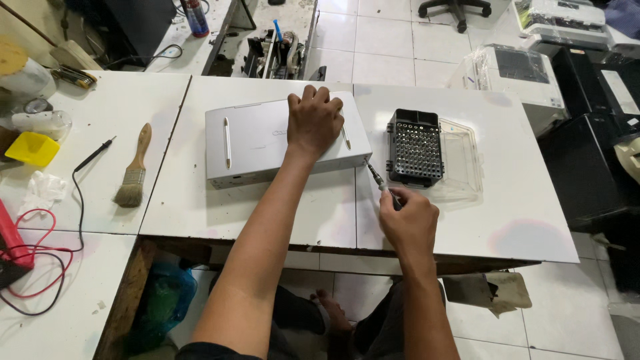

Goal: The person uses a screwdriver to remove screws from the side of a white Canon printer. They then place the removed screws into a black magnetic screwdriver bit holder.

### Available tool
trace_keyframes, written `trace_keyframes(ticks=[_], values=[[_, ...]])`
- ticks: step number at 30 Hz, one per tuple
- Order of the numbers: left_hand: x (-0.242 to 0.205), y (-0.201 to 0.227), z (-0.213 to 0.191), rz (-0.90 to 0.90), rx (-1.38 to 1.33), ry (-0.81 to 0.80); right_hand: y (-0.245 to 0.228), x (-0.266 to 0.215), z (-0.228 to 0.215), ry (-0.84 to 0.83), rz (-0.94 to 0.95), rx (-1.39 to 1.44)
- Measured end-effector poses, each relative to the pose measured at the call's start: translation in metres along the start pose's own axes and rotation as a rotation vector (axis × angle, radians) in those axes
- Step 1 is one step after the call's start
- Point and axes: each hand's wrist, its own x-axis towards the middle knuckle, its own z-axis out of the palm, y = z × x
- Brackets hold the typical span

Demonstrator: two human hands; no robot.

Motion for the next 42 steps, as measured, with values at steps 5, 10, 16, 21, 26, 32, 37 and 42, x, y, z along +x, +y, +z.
trace_keyframes(ticks=[5, 10, 16, 21, 26, 32, 37, 42], values=[[0.001, -0.002, 0.009, -0.055, -0.071, 0.049, -0.022, -0.009, -0.011, -0.121, 0.105, -0.034], [0.001, 0.001, -0.002, -0.102, -0.044, 0.035, -0.016, -0.006, -0.009, 0.018, -0.035, -0.029], [0.001, 0.000, 0.013, -0.130, -0.141, 0.032, -0.036, -0.014, -0.017, -0.216, 0.222, 0.148], [0.000, 0.002, 0.001, -0.101, -0.053, 0.049, -0.015, -0.010, -0.007, -0.012, -0.009, 0.037], [0.002, -0.002, 0.014, -0.117, -0.137, 0.033, -0.025, -0.014, -0.015, -0.078, 0.084, 0.084], [0.001, 0.001, 0.006, -0.102, -0.127, 0.048, -0.008, -0.004, -0.008, -0.014, 0.006, 0.012], [0.001, -0.001, 0.004, -0.070, -0.009, 0.057, -0.001, -0.004, -0.009, -0.052, 0.034, -0.010], [0.002, 0.000, 0.004, -0.067, -0.043, 0.082, -0.004, -0.012, -0.019, 0.010, 0.002, 0.174]])
